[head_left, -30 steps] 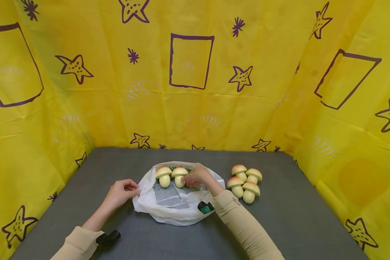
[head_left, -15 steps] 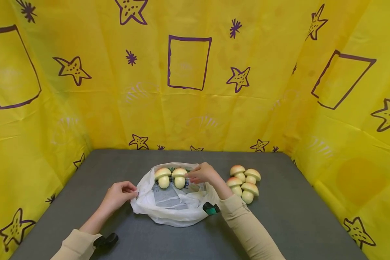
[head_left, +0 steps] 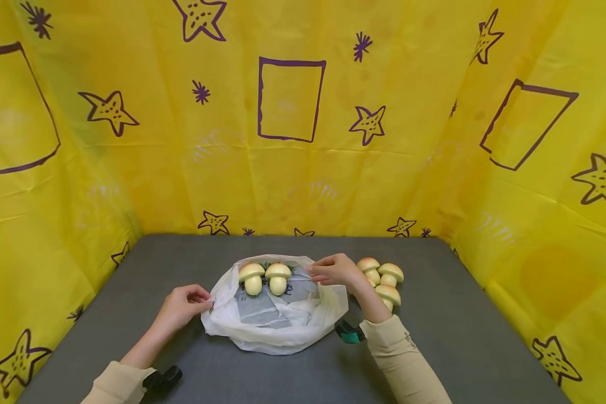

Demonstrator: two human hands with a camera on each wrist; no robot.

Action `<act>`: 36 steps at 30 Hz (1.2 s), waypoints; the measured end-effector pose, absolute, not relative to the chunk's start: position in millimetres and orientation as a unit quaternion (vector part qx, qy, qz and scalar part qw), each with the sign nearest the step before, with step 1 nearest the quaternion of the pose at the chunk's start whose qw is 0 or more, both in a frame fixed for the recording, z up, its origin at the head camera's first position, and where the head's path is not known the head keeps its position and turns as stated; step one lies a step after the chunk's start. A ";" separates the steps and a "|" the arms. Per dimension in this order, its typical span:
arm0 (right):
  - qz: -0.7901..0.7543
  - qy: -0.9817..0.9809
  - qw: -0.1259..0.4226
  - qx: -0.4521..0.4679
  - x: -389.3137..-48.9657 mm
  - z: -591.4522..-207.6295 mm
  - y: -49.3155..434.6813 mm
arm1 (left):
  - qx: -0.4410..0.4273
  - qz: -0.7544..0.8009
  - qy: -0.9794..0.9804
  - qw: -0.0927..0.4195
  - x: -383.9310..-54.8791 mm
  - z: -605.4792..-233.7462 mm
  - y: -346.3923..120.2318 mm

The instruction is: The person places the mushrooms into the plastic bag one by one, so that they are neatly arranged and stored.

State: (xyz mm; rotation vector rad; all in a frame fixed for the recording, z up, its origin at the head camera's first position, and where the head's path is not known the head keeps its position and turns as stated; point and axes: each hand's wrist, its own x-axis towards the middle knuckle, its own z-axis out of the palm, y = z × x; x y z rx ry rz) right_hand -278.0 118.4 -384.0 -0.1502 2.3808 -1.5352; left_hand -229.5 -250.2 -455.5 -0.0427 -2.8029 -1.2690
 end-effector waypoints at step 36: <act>-0.556 0.826 0.089 -0.030 -232.7 -370.8 241.9 | -0.009 -0.412 -0.911 0.022 -229.2 -457.4 -249.6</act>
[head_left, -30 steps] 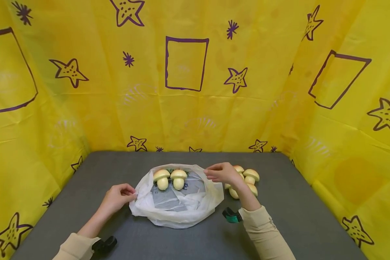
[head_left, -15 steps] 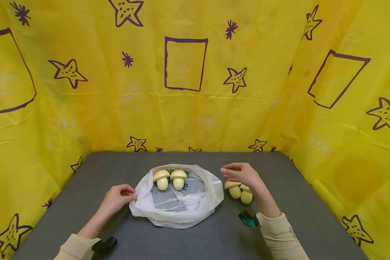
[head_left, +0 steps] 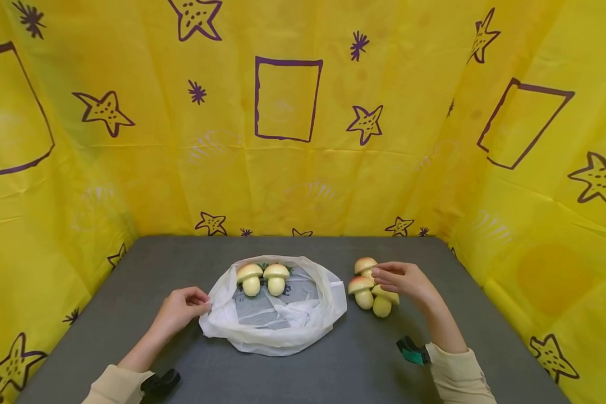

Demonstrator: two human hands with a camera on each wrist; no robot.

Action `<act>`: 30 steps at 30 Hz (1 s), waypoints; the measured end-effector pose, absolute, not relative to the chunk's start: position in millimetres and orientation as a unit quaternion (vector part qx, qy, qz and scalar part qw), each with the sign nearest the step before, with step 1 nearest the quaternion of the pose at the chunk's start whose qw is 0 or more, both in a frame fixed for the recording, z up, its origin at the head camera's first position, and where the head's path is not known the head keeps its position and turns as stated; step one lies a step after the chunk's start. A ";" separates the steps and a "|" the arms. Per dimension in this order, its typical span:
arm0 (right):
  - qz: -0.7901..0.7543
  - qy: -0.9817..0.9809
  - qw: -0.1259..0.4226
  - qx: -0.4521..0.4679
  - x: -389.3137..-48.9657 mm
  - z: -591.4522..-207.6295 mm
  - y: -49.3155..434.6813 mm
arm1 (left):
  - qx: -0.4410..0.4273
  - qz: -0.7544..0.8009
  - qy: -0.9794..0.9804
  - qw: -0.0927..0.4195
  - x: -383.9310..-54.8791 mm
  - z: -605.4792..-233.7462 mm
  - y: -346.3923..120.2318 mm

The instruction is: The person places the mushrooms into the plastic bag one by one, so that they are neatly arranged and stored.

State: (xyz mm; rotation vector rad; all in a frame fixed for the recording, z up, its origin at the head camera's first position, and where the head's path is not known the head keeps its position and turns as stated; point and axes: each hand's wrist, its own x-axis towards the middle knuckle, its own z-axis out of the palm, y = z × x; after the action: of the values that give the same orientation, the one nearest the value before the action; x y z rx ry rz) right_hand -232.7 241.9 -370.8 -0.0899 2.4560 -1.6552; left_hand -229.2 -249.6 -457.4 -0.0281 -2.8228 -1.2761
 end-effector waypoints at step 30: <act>-0.521 0.842 0.135 0.021 -206.0 -426.4 286.2 | -0.009 -0.417 -0.908 0.023 -225.9 -459.3 -247.7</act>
State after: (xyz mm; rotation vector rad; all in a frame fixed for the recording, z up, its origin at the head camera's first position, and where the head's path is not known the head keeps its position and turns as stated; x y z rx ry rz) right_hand -206.0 286.2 -426.4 0.0620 2.4411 -1.5106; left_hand -225.9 -247.7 -459.3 -0.0292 -2.8139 -1.2923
